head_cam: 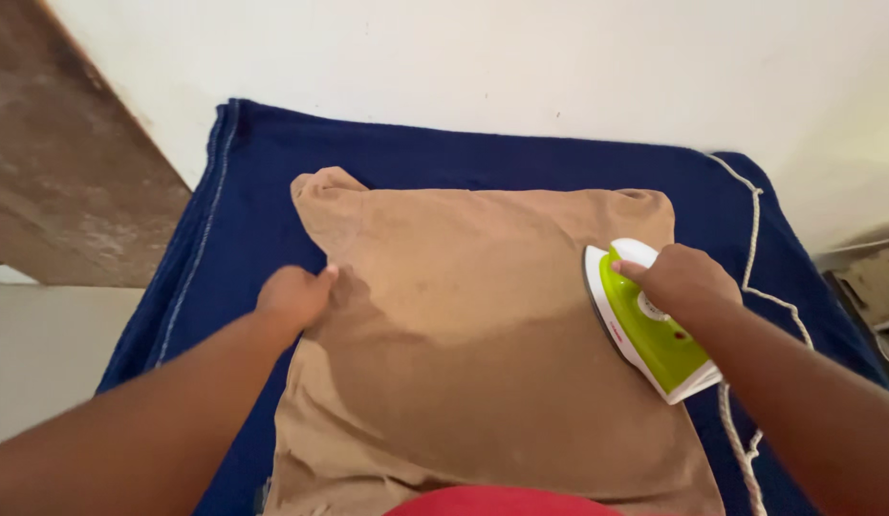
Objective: The person irons a white shirt, places it on a hanger, then irons a peach-colored shirt and a brown shirt on a blue ironing board. The person uses a green and white iron to smooth the garments.
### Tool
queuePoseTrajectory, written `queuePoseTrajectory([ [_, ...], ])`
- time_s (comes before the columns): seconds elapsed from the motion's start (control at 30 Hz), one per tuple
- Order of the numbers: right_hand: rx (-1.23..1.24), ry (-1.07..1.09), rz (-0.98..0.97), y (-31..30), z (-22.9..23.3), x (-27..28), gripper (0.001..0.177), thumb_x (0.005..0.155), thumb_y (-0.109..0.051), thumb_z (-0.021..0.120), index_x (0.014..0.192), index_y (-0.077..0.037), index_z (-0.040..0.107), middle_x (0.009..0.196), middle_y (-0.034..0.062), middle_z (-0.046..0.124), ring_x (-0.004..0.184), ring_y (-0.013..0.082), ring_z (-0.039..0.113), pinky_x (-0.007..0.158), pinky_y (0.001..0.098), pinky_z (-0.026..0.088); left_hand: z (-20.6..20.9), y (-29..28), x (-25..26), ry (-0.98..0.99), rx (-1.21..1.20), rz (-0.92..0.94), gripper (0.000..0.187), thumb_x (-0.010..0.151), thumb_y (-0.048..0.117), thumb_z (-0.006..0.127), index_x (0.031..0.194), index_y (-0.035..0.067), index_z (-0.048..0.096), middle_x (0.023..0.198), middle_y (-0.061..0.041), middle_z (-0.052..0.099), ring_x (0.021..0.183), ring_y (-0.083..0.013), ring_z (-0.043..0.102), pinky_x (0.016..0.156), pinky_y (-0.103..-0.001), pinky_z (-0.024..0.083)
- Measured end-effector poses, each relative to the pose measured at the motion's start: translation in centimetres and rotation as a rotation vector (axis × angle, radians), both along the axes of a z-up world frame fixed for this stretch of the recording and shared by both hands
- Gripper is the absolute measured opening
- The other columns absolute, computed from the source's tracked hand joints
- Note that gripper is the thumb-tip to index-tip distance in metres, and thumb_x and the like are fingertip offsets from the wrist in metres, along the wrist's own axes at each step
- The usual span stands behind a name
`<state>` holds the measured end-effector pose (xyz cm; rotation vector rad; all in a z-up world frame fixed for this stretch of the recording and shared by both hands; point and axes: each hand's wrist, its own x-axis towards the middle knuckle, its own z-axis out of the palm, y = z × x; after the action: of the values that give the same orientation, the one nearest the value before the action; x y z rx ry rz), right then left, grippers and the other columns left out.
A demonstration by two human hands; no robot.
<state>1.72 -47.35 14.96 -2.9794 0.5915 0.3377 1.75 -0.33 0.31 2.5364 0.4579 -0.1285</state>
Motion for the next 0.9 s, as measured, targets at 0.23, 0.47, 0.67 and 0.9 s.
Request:
queuePoseTrajectory([
  [0.23,-0.201,0.189,0.434,-0.7,1.0,-1.8,0.076,0.070,-0.081,0.066,0.109,-0.017,0.078,0.094,0.0115,0.080,0.091,0.0285,0.077,0.084,0.0444,0.059,3.4,-1.6,5.1,0.229,-0.612,0.357,0.049,0.095,0.039,0.072,0.119,-0.004,0.071,0.118,-0.020,0.074,0.105,-0.0340,0.070,0.085,-0.042,0.054],
  [0.47,-0.110,0.154,0.358,2.7,0.6,1.1,0.079,0.067,-0.081,0.067,0.112,-0.015,0.074,0.090,0.0138,0.079,0.086,0.0298,0.078,0.080,0.0459,0.059,3.2,1.4,7.3,0.194,-0.665,0.358,0.049,0.092,0.029,0.074,0.135,0.010,0.065,0.139,-0.010,0.063,0.127,-0.0273,0.055,0.103,-0.044,0.042],
  [0.67,-0.125,0.053,0.678,13.5,-0.7,2.6,0.078,0.075,-0.084,0.063,0.097,-0.010,0.075,0.093,0.0144,0.074,0.090,0.0322,0.072,0.081,0.0464,0.055,1.3,3.0,8.4,0.265,-0.728,0.372,0.047,0.092,0.031,0.074,0.135,0.014,0.065,0.137,-0.007,0.062,0.122,-0.0246,0.053,0.102,-0.040,0.042],
  [0.9,0.132,-0.049,0.726,18.0,-1.2,2.3,0.064,0.075,-0.070,0.070,0.108,-0.015,0.075,0.097,0.0135,0.075,0.091,0.0341,0.070,0.079,0.0494,0.054,0.0,3.4,8.8,0.262,-0.708,0.368,0.045,0.091,0.033,0.074,0.130,0.011,0.067,0.129,-0.006,0.065,0.110,-0.0217,0.055,0.091,-0.037,0.044],
])
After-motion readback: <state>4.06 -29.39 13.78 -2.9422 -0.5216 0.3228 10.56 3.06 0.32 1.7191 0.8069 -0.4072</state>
